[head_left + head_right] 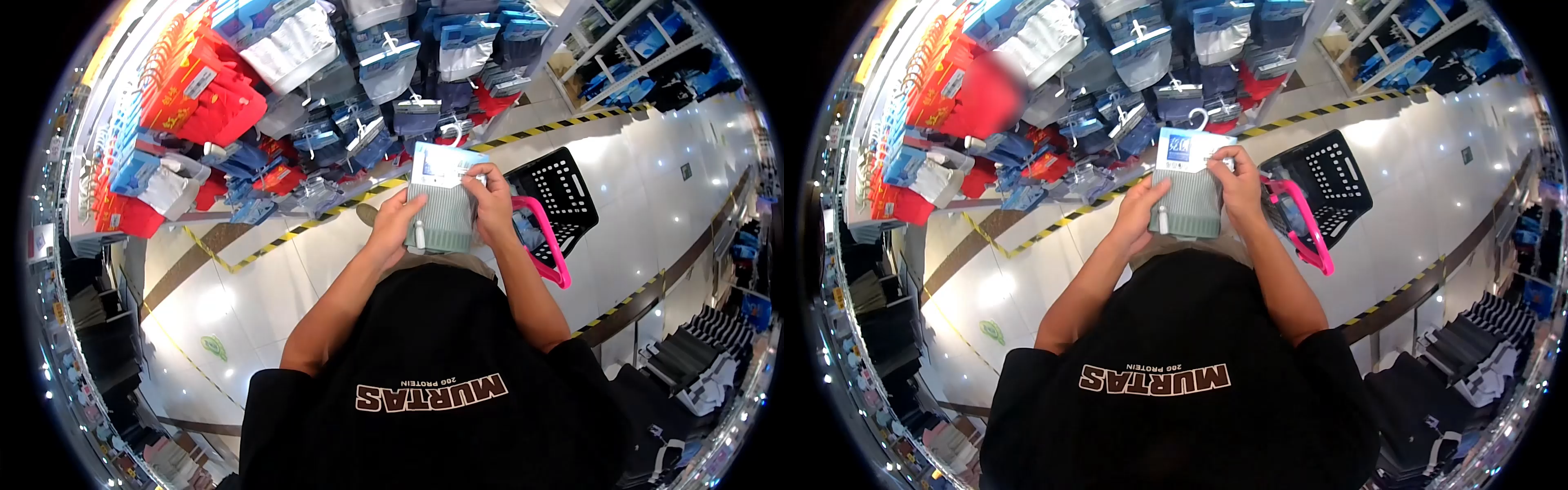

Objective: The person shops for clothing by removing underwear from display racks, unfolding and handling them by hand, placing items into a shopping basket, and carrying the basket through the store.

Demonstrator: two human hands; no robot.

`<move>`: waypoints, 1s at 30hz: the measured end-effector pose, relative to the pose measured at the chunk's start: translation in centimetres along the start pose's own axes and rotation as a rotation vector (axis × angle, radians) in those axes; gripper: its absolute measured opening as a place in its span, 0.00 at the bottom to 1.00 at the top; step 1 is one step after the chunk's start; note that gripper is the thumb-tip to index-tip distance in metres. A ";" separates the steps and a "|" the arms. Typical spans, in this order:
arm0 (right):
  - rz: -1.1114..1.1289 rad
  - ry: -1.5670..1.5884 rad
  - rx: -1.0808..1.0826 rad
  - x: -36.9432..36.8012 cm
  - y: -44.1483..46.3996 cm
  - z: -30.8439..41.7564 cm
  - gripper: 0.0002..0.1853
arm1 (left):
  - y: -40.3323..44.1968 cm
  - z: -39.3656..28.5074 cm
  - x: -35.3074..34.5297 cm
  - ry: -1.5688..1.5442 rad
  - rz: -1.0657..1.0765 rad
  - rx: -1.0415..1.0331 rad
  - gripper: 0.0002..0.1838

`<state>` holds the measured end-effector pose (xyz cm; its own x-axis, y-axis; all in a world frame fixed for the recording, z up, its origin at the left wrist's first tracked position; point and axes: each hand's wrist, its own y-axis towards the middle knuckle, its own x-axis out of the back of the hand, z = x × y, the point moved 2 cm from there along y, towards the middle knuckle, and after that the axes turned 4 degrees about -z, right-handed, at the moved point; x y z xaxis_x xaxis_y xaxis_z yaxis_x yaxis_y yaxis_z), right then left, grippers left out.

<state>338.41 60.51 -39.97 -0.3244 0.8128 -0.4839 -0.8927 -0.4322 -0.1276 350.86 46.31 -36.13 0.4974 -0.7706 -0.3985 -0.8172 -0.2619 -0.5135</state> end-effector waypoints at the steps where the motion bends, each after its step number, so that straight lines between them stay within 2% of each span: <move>1: -0.008 -0.013 0.009 0.1 -0.2 0.0 0.06 | -0.4 -0.2 -0.3 -0.107 -0.036 0.018 0.20; 4: -0.011 -0.098 -0.045 0.5 -0.8 0.0 0.10 | -1.8 -1.7 -1.5 -0.343 -0.068 0.090 0.19; 8: 0.172 -0.298 -0.049 0.4 -2.3 -0.1 0.15 | -2.5 -1.5 -2.4 -0.324 -0.027 -0.103 0.21; 11: 0.284 -0.268 0.167 -2.0 -3.0 1.6 0.17 | -2.3 -1.2 -2.1 -0.201 -0.006 -0.216 0.21; 15: 0.216 -0.218 0.014 -1.9 -2.4 1.4 0.15 | -2.5 -2.0 -1.3 -0.286 0.056 -0.172 0.21; 18: 0.099 -0.354 -0.057 -0.6 -1.9 0.5 0.12 | -2.1 -1.8 -0.7 -0.309 0.049 -0.150 0.18; 22: -0.022 0.056 -0.269 -0.4 -1.6 0.1 0.13 | -2.0 -1.6 0.0 -0.066 -0.066 -0.144 0.11; 25: -0.022 0.249 -0.406 -0.1 -1.6 0.6 0.15 | -1.2 -1.1 1.4 -0.071 -0.101 -0.129 0.10; 28: -0.032 0.338 -0.455 0.2 -1.4 0.7 0.17 | -1.0 -1.1 1.6 -0.088 -0.168 -0.176 0.09; 30: -0.021 0.409 -0.482 0.3 -1.2 0.8 0.17 | -0.7 -1.0 1.6 -0.117 -0.181 -0.192 0.12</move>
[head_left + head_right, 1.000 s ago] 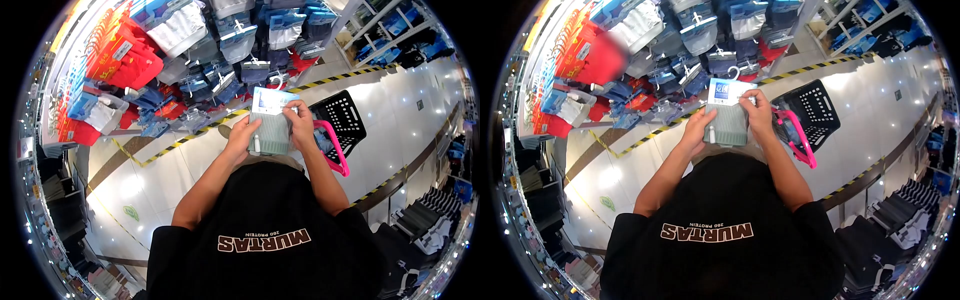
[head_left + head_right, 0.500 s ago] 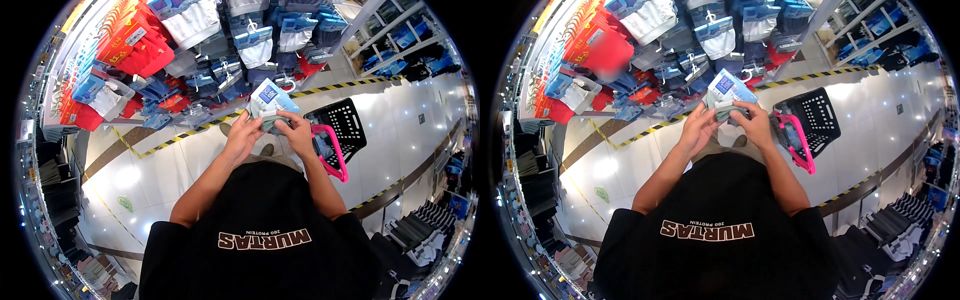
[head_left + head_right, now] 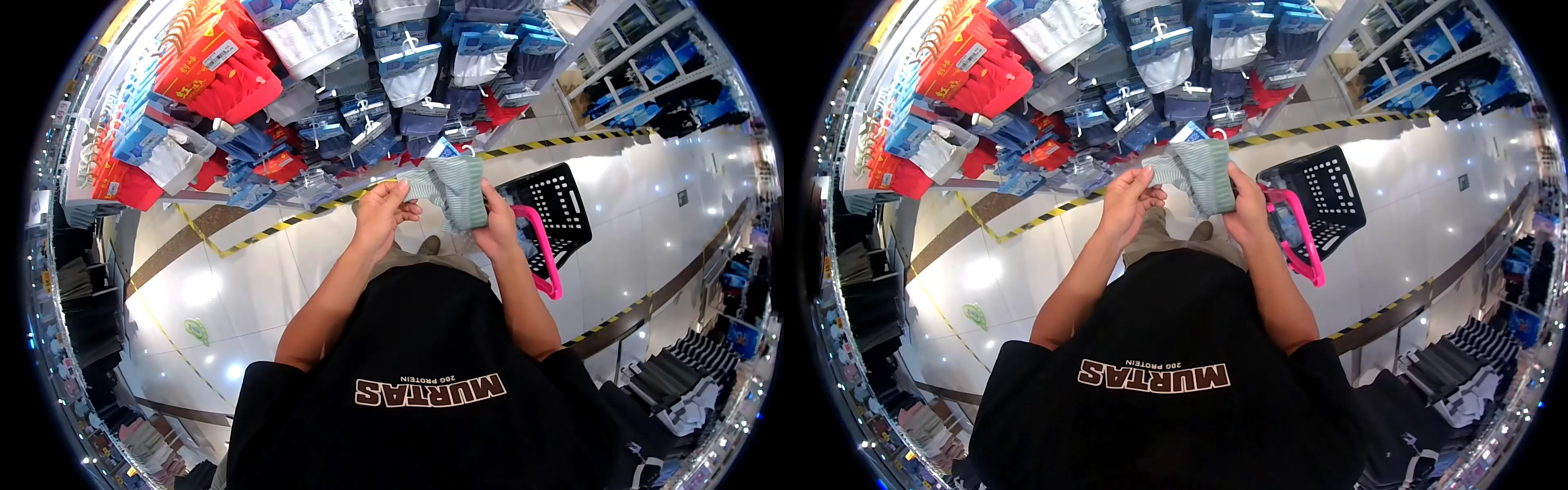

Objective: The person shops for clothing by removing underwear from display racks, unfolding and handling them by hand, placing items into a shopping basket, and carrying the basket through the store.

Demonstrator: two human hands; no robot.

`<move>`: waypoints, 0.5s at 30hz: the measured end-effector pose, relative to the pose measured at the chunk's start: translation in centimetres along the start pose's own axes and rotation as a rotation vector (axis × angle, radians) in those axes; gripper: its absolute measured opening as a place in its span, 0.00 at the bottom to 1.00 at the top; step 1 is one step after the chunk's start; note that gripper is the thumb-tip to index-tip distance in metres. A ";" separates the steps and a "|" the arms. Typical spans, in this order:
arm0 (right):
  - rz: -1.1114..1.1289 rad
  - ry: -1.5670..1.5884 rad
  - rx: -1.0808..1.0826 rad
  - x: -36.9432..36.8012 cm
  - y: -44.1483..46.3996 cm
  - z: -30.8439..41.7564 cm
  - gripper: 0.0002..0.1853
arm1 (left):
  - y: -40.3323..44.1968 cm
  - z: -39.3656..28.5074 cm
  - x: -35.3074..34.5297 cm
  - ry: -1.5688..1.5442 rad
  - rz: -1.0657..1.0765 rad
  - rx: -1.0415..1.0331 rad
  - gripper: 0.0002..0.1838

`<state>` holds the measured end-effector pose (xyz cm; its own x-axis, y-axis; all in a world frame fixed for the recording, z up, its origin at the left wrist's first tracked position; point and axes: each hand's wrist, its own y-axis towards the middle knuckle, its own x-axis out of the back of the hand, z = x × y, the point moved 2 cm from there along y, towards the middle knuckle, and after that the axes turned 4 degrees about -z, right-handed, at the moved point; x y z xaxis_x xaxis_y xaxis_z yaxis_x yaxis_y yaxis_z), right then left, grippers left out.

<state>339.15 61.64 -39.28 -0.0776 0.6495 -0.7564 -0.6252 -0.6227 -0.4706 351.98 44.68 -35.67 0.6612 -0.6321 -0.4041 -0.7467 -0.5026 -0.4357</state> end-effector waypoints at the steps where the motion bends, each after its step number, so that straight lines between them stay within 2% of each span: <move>1: 0.011 0.033 -0.015 0.0 0.0 0.1 0.17 | 0.1 0.1 0.0 -0.014 -0.007 -0.007 0.13; 15: 0.039 0.014 0.027 -0.9 0.5 0.6 0.20 | 0.7 0.5 -0.3 0.029 0.018 0.045 0.17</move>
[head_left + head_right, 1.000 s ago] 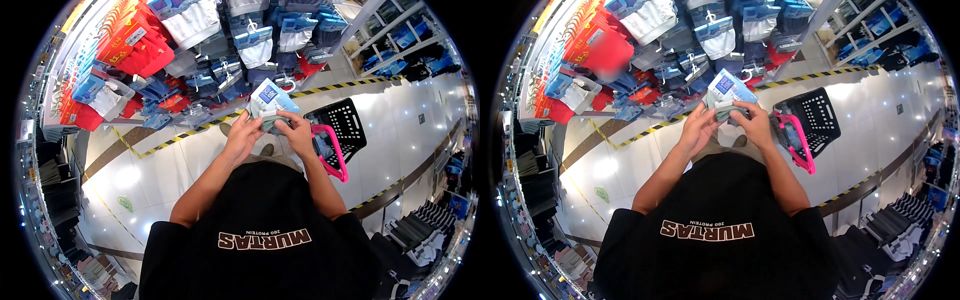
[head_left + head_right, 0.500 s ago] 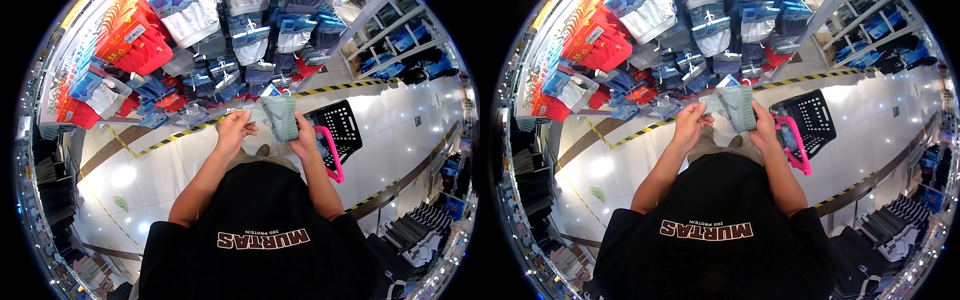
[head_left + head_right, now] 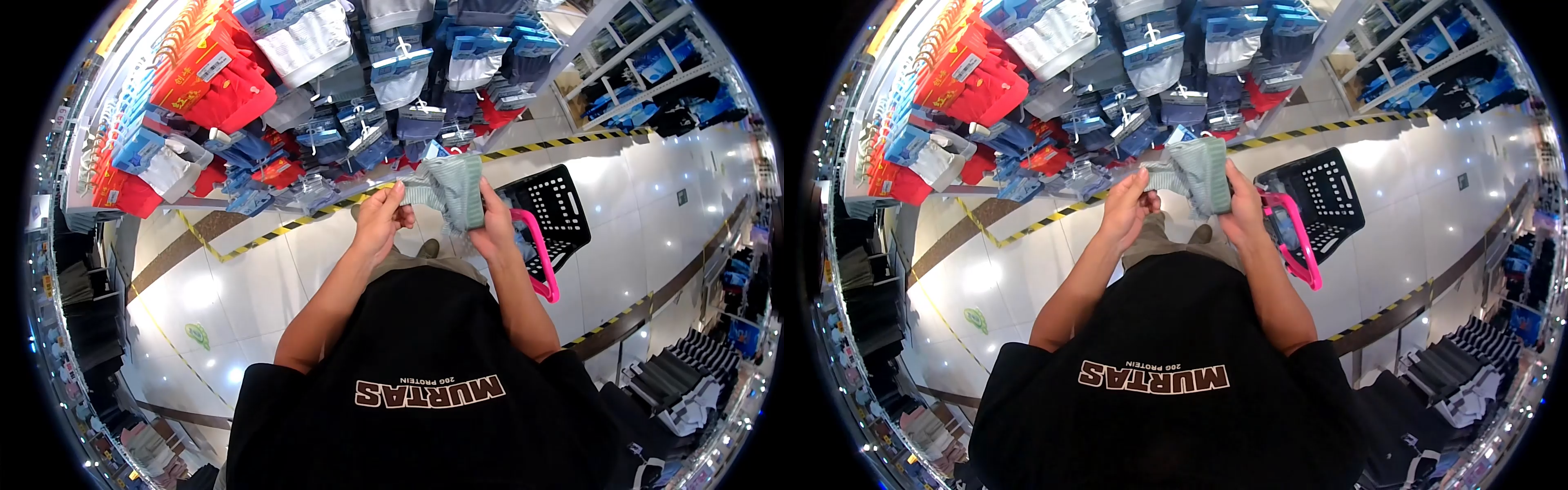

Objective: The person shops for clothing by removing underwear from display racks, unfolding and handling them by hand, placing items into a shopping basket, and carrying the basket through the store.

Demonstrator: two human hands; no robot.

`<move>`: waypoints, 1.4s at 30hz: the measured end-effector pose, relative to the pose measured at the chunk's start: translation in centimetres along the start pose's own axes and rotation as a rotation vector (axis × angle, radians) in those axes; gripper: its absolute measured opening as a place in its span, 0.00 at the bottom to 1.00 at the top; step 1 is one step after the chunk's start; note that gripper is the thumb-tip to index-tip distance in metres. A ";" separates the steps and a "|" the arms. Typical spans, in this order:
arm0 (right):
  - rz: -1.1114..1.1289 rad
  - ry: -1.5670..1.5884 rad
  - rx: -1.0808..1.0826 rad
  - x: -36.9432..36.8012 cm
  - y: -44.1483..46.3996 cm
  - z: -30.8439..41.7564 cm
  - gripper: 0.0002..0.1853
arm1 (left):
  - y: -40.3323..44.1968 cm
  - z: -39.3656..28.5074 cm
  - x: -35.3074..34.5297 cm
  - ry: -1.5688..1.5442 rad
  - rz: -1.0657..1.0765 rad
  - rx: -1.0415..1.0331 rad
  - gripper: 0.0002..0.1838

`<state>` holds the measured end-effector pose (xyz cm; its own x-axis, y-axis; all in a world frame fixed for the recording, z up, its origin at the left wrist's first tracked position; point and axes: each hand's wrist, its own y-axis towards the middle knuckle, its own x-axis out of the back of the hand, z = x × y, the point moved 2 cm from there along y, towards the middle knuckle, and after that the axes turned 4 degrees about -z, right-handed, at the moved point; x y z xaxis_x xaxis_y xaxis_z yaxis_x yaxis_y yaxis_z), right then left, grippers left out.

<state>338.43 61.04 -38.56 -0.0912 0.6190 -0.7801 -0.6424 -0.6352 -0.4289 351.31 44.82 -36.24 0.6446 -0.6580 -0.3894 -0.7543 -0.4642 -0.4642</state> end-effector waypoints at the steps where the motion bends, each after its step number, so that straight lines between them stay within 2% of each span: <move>1: 0.002 0.014 -0.007 -0.1 0.0 0.0 0.20 | 0.0 0.0 0.1 -0.005 0.002 -0.003 0.17; 4: -0.012 0.063 -0.037 -0.2 0.2 -0.1 0.21 | 0.2 0.2 0.4 -0.028 0.023 -0.007 0.16; 7: -0.035 -0.062 0.058 -0.6 -0.4 0.2 0.18 | 0.2 0.3 0.5 0.057 -0.011 -0.008 0.19; 10: -0.079 -0.662 0.357 0.3 -0.5 0.0 0.13 | -0.2 0.4 -0.1 0.094 -0.062 -0.001 0.25; 11: -0.060 -0.573 0.421 0.3 -0.3 -0.4 0.10 | -0.2 0.7 0.0 0.044 -0.020 0.056 0.27; 13: -0.071 -0.751 0.450 0.2 -0.5 -0.2 0.10 | 0.0 1.2 0.4 -0.056 0.062 0.168 0.32; 16: 0.006 -0.984 0.559 -0.3 -0.8 -0.1 0.10 | 0.7 1.4 0.6 -0.069 0.124 0.076 0.35; 17: 0.045 -1.057 0.606 -0.4 -1.0 -0.3 0.10 | 1.1 1.6 0.8 -0.079 -0.004 0.042 0.36; 20: 0.186 -1.150 0.630 -2.2 -1.7 0.0 0.09 | 1.6 0.7 1.9 0.208 -0.107 -0.144 0.37; 21: 0.223 -1.196 0.584 -2.7 -1.9 0.1 0.08 | 1.9 0.2 2.0 0.260 -0.006 -0.276 0.39; 24: 0.322 -1.261 0.499 -3.4 -2.1 -0.2 0.08 | 2.0 -1.5 2.6 0.619 0.067 -0.467 0.40; 25: 0.342 -1.237 0.507 -3.5 -1.9 -0.3 0.09 | 1.1 -2.5 1.7 0.571 0.057 -0.483 0.32; 28: 0.409 -1.207 0.481 -3.3 -1.3 -0.2 0.10 | 1.9 -3.8 2.9 0.462 0.153 -0.317 0.22; 29: 0.431 -1.204 0.465 -3.3 -1.0 -0.1 0.11 | 1.9 -4.1 3.0 0.392 0.173 -0.293 0.15; 32: 0.371 -1.336 0.718 -3.8 -1.5 0.0 0.14 | 2.4 -5.7 3.6 0.388 0.096 -0.351 0.16; 34: 0.297 -1.309 0.688 -3.5 -1.6 0.6 0.15 | 4.5 -7.1 5.9 0.395 0.010 -0.452 0.15; 38: 0.213 -1.247 0.556 -0.4 -1.5 1.1 0.16 | 8.4 -10.7 9.4 0.219 -0.081 -0.496 0.16; 42: 0.163 -1.228 0.513 2.7 -1.5 0.5 0.14 | 11.2 -12.8 11.4 0.155 -0.140 -0.482 0.17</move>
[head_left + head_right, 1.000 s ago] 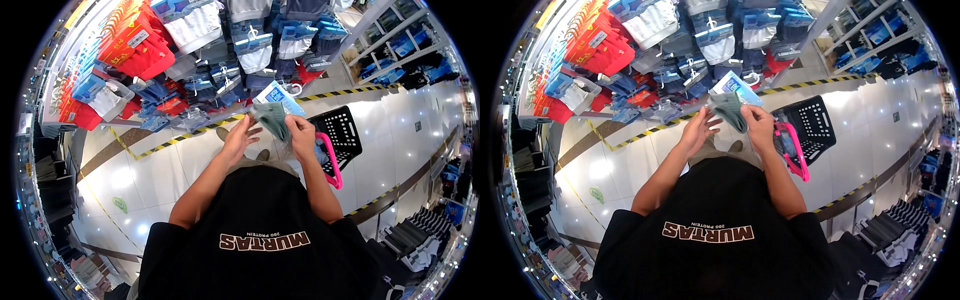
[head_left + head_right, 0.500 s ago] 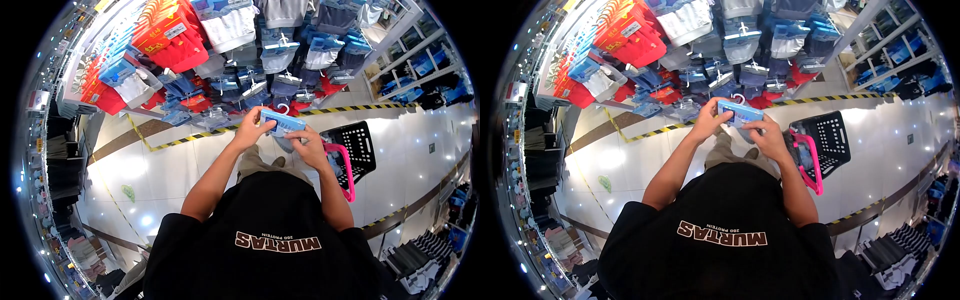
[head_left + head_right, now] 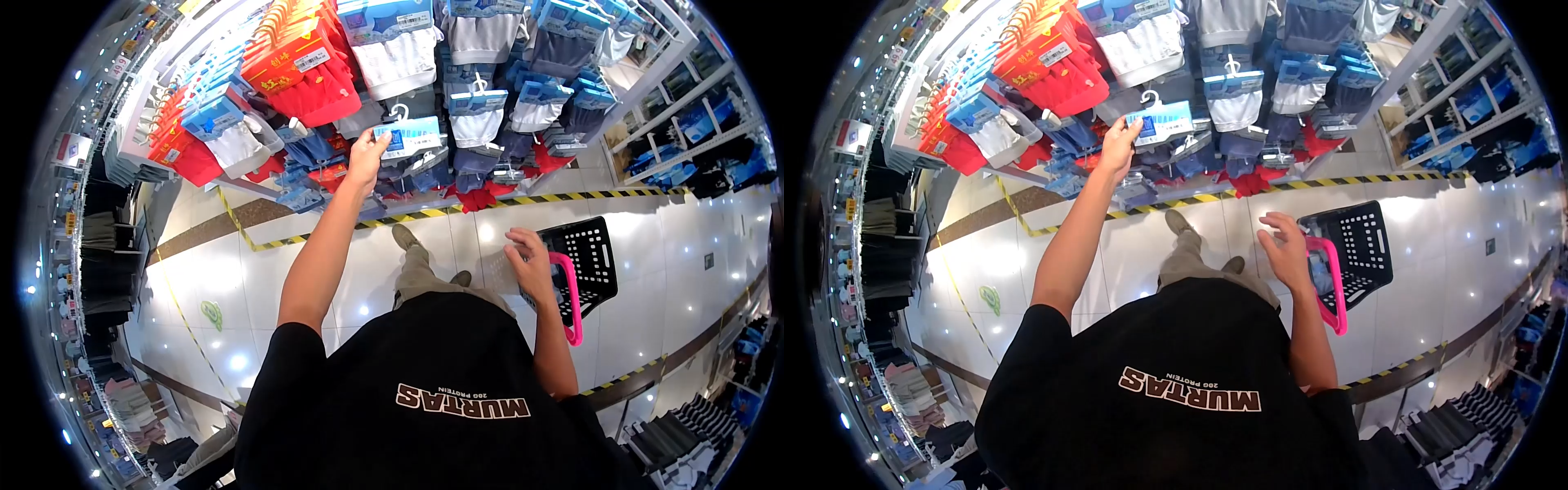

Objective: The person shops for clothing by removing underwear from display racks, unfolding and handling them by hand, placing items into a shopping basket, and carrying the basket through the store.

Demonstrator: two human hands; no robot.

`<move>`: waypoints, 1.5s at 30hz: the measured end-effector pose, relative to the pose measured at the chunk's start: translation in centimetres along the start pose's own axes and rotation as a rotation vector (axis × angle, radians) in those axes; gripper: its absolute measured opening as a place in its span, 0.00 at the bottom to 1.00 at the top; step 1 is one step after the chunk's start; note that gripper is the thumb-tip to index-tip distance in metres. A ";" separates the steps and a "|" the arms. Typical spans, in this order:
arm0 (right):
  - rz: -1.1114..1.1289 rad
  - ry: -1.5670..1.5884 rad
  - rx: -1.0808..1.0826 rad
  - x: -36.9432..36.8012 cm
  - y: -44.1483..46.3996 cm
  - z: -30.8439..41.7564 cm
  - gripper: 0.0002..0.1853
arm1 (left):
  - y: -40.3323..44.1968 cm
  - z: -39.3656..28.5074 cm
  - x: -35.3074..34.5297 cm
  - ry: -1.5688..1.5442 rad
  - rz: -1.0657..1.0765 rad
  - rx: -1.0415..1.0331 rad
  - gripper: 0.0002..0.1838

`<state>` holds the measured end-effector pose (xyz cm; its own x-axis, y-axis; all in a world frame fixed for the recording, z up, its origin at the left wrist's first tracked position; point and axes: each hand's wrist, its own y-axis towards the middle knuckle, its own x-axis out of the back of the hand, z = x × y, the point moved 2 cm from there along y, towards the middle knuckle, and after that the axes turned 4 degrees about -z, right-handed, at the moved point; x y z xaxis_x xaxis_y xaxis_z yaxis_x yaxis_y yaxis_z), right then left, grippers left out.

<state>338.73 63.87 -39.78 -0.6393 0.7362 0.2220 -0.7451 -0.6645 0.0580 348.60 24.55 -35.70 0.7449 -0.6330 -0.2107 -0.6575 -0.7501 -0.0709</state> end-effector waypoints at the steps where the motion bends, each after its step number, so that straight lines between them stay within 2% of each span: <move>1: -0.017 0.002 -0.011 0.1 -0.3 -0.2 0.14 | 0.5 0.2 0.3 -0.032 -0.010 0.015 0.17; 6: -0.129 0.036 -0.071 1.1 -1.5 -1.4 0.12 | 2.3 2.8 2.1 -0.041 -0.081 0.137 0.14; 12: -0.354 0.007 -0.042 5.9 -3.4 0.0 0.11 | 3.5 3.6 2.2 -0.081 -0.054 0.127 0.13; 14: -0.408 -0.166 0.016 7.8 -4.1 0.7 0.14 | 3.0 2.9 2.0 0.042 -0.103 0.147 0.15; 16: -0.453 -0.423 0.064 9.3 -4.6 0.9 0.17 | 2.7 2.8 1.7 0.110 -0.174 0.095 0.15; 17: -0.432 -0.473 0.008 9.7 -5.3 0.1 0.23 | 3.5 3.8 2.8 0.271 -0.250 -0.009 0.19; 20: -0.351 -0.578 -0.229 9.7 -8.0 -3.2 0.28 | 2.8 10.2 6.1 0.748 -0.532 -0.400 0.24; 21: -0.327 -0.682 -0.342 9.6 -8.8 -3.5 0.29 | 1.4 12.8 6.7 0.747 -0.470 -0.327 0.25; 22: -0.347 -0.684 -0.391 9.7 -8.9 -3.7 0.30 | 0.6 17.3 8.6 0.738 -0.378 -0.146 0.24; 23: -0.369 -0.686 -0.448 9.8 -9.2 -3.6 0.30 | -2.1 21.1 8.7 0.582 -0.287 0.035 0.21; 24: -0.393 -0.686 -0.512 10.0 -9.8 -3.7 0.30 | -4.9 24.8 9.3 0.854 -0.134 0.018 0.16; 25: -0.430 -0.723 -0.512 10.4 -10.4 -4.2 0.26 | -8.6 25.8 7.1 0.841 -0.037 0.271 0.12; 26: -0.381 -0.763 -0.574 10.9 -11.0 -5.0 0.24 | -12.8 24.7 3.3 0.743 0.055 0.373 0.13; 28: -0.268 -0.840 -0.700 12.1 -12.4 -6.1 0.23 | -16.7 25.3 -0.8 0.780 0.342 0.469 0.15; 29: -0.298 -0.857 -0.658 12.3 -12.8 -5.7 0.18 | -17.9 23.9 -3.6 0.800 0.468 0.422 0.15; 31: -0.273 -0.837 -0.629 12.7 -13.0 -6.7 0.18 | -19.9 19.7 -8.8 0.833 0.705 0.319 0.16; 34: -0.287 -0.806 -0.604 13.4 -12.3 -6.7 0.18 | -19.3 19.4 -10.0 0.859 0.781 0.238 0.16; 37: -0.334 -0.824 -0.562 14.0 -12.1 -7.2 0.18 | -18.4 18.8 -10.6 0.905 0.727 0.133 0.16; 41: -0.433 -0.825 -0.596 14.6 -12.4 -7.6 0.16 | -18.1 17.7 -13.9 0.935 0.785 0.206 0.16; 45: -0.539 -0.848 -0.658 16.3 -11.5 -8.6 0.14 | -17.0 15.1 -24.4 0.954 1.052 -0.110 0.17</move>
<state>335.22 84.65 -45.23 -0.0705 0.4164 0.9065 -0.9905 0.0783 -0.1130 339.89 55.66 -44.02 -0.2587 -0.7466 0.6129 -0.9641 0.1599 -0.2121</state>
